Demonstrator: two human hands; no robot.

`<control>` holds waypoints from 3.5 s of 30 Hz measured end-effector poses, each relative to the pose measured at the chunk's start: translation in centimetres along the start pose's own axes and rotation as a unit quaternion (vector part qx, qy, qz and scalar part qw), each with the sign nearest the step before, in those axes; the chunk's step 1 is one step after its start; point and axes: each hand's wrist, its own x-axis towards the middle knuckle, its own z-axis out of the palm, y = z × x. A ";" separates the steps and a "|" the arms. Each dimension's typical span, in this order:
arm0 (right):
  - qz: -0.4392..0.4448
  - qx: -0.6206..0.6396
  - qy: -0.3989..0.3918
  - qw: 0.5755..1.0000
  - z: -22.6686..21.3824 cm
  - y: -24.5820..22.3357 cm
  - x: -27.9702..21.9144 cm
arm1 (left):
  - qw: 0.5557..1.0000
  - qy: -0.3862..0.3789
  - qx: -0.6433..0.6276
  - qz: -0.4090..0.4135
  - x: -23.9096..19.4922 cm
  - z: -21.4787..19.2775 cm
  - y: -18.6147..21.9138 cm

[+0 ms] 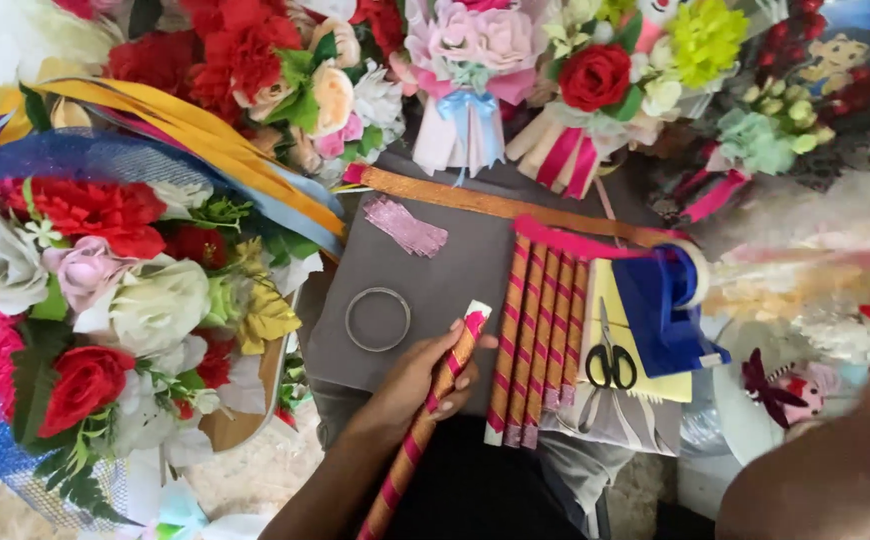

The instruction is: The person wraps a pink and white striped floral stem with a gold ribbon, securing it with tape. They then wrap the same stem with a pink ribbon, securing it with tape as well.

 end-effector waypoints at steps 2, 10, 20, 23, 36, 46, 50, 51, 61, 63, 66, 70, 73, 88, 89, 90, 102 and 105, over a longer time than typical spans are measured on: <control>0.067 0.056 -0.001 0.996 1.7 -2.8 -0.3 | 1.000 -0.004 -0.002 0.023 0.2 0.8 0.3; 0.223 0.198 0.006 0.955 -1.5 -6.9 -5.8 | 0.999 -0.027 -0.023 0.027 2.5 1.0 -2.8; 0.356 0.311 -0.141 0.870 6.9 -1.1 9.7 | 0.998 0.021 -0.048 0.018 2.5 -2.3 -2.4; 0.330 0.334 -0.209 0.858 10.2 -2.0 10.3 | 0.993 0.003 -0.013 0.116 4.0 -3.3 0.8; 0.324 0.392 -0.373 0.776 17.8 -3.1 7.5 | 0.944 0.179 -0.032 0.276 8.1 -0.9 10.1; 0.404 0.189 -0.434 0.782 10.6 5.9 7.3 | 0.884 0.301 -0.049 0.354 12.3 -6.0 13.0; 0.318 -0.049 -0.505 0.801 10.3 12.6 5.3 | 0.867 0.335 -0.096 0.356 13.9 -5.9 12.9; 0.319 -0.049 -0.504 0.801 10.4 12.9 5.0 | 0.867 0.333 -0.095 0.357 14.5 -5.8 13.0; 0.225 -0.330 -0.492 0.773 16.2 17.6 -1.5 | 0.849 0.363 0.079 0.375 14.6 -6.1 11.4; 0.181 -0.331 -0.493 0.784 16.4 13.3 -0.4 | 0.848 0.365 0.104 0.371 12.5 -5.9 10.8; 0.197 -0.215 -0.504 0.813 17.5 7.3 1.1 | 0.874 0.325 0.076 0.353 9.2 -4.7 10.5; 0.176 -0.016 -0.544 0.820 21.2 0.5 0.6 | 0.927 0.242 0.042 0.284 5.3 -4.7 8.1; 0.156 0.031 -0.508 0.847 25.8 -0.7 -1.3 | 0.949 0.213 0.014 0.230 3.1 -5.1 6.2; 0.188 0.100 -0.365 0.906 35.6 -1.1 -5.8 | 0.973 0.171 -0.076 0.133 2.0 -8.0 0.4; 0.213 0.128 -0.354 0.901 35.5 -1.2 -5.7 | 0.974 0.167 -0.083 0.129 2.0 -7.9 0.3; 0.213 0.129 -0.354 0.902 35.5 -1.2 -5.6 | 0.974 0.167 -0.083 0.129 2.0 -7.9 0.2; 0.211 0.175 -0.348 0.897 34.8 -1.6 -4.7 | 0.980 0.149 -0.058 0.121 1.9 -7.4 -0.4; 0.211 0.173 -0.353 0.895 34.5 -1.9 -4.6 | 0.981 0.143 -0.065 0.118 2.0 -7.4 -0.6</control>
